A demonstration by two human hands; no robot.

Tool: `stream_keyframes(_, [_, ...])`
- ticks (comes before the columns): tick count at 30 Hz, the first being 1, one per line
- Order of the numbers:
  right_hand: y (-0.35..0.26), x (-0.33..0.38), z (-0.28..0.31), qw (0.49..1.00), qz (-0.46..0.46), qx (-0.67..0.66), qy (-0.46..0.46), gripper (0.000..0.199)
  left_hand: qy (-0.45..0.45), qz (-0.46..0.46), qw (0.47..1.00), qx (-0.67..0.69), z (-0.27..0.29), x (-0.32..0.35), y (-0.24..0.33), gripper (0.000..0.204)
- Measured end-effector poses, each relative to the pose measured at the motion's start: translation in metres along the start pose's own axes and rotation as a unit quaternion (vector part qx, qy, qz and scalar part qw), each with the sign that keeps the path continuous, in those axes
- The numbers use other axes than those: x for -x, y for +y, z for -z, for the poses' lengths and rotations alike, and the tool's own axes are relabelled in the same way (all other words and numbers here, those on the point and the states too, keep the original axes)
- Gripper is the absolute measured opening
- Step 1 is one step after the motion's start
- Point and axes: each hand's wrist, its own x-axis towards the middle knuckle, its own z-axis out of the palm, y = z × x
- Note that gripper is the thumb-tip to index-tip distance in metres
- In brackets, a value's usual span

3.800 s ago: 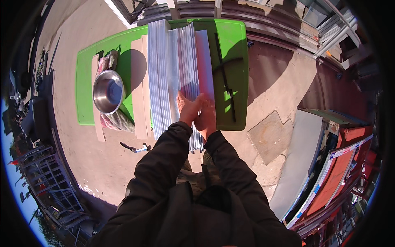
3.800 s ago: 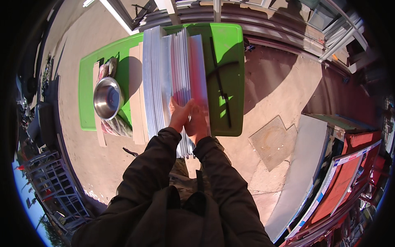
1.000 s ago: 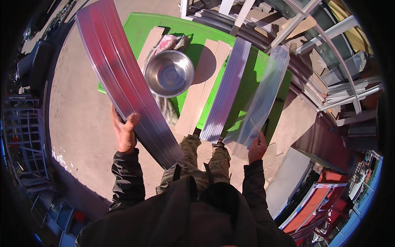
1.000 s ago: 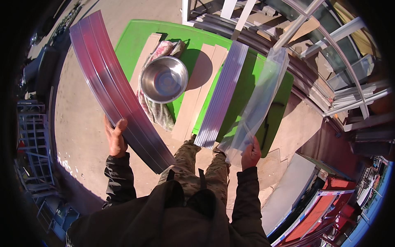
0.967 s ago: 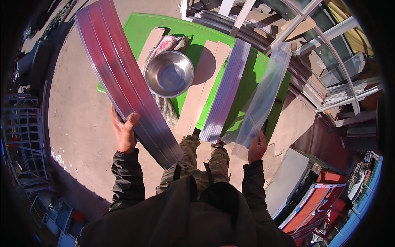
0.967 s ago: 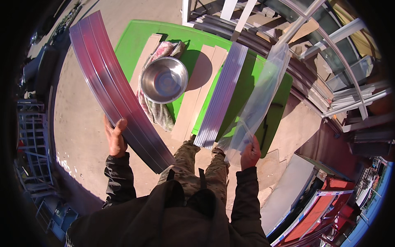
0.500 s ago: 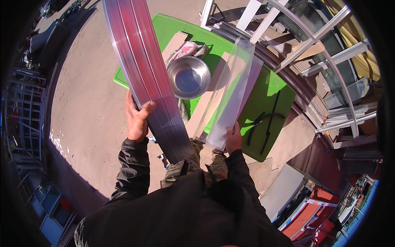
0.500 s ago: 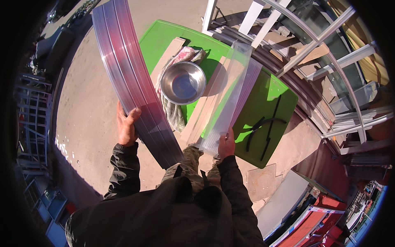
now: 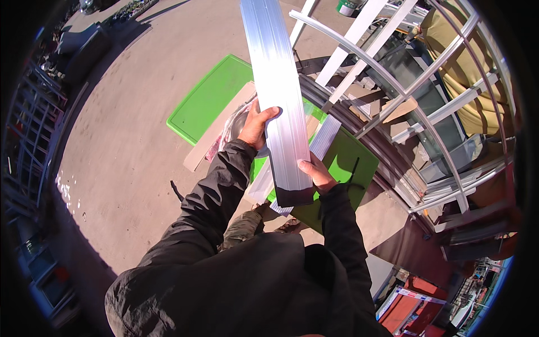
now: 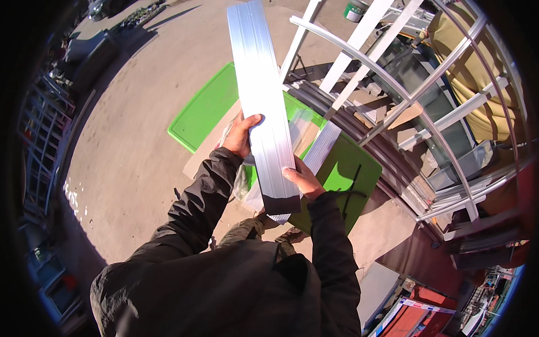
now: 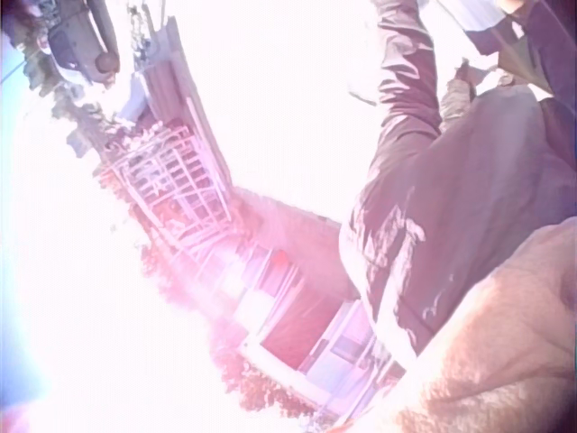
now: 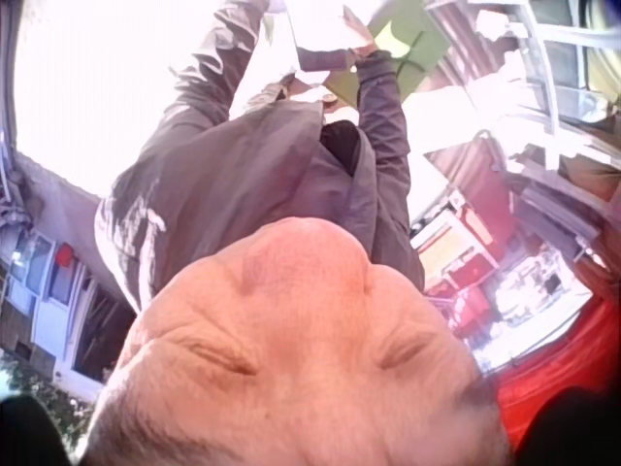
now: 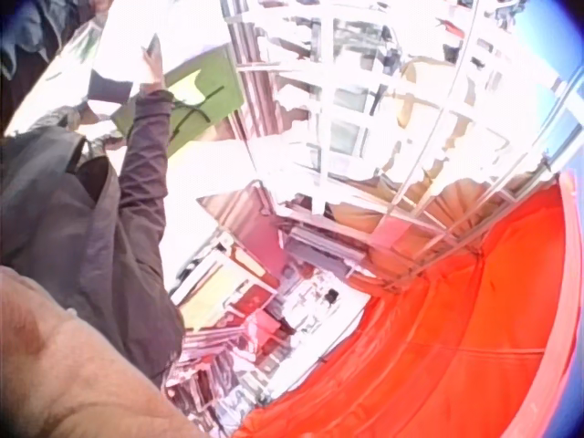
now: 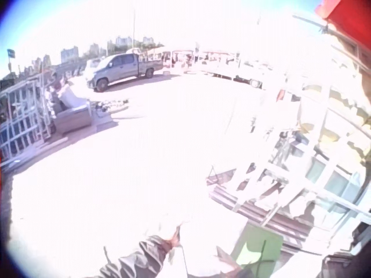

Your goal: The person selects and stacks aluminum profiles on a green workbench, then moves to a red workbench to peel protective film from a profile. They carry a profile to a chop saw and cut it, then place the cut piece aside.

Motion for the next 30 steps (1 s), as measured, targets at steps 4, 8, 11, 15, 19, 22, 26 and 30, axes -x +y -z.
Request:
stream_keyframes(4, [-0.017,0.028,0.020,0.998,0.016,0.037,0.039,0.080,-0.042,-0.011,0.999,0.006,-0.037,-0.006,-0.008,0.073])
stream_keyframes(8, [-0.028,0.063,0.021,0.992,0.016,0.047,0.119,0.079,-0.080,-0.001,0.997,-0.002,-0.065,-0.004,-0.017,0.074])
stream_keyframes(11, [-0.025,0.090,0.029,0.990,0.007,0.038,0.132,0.079,-0.109,0.000,0.992,-0.055,-0.079,-0.009,-0.028,0.088])
stream_keyframes(15, [0.013,0.141,0.070,0.991,-0.039,0.062,0.112,0.088,-0.135,-0.027,0.985,-0.106,-0.135,-0.017,-0.010,0.098])
stream_keyframes(19, [0.074,0.190,0.106,0.931,-0.047,0.299,0.205,0.086,-0.281,-0.012,0.949,-0.142,-0.198,-0.009,0.007,0.088])
stream_keyframes(22, [0.068,0.199,0.100,0.954,-0.001,0.160,0.252,0.081,-0.288,0.000,0.942,-0.172,-0.231,0.049,-0.034,0.103])
stream_keyframes(26, [0.009,0.233,0.083,0.963,0.065,0.151,0.214,0.064,-0.301,-0.063,0.900,-0.309,-0.216,0.107,-0.117,0.117])
stream_keyframes(30, [0.029,0.254,0.088,0.962,0.068,0.143,0.223,0.067,-0.300,-0.058,0.899,-0.315,-0.197,0.131,-0.164,0.117])
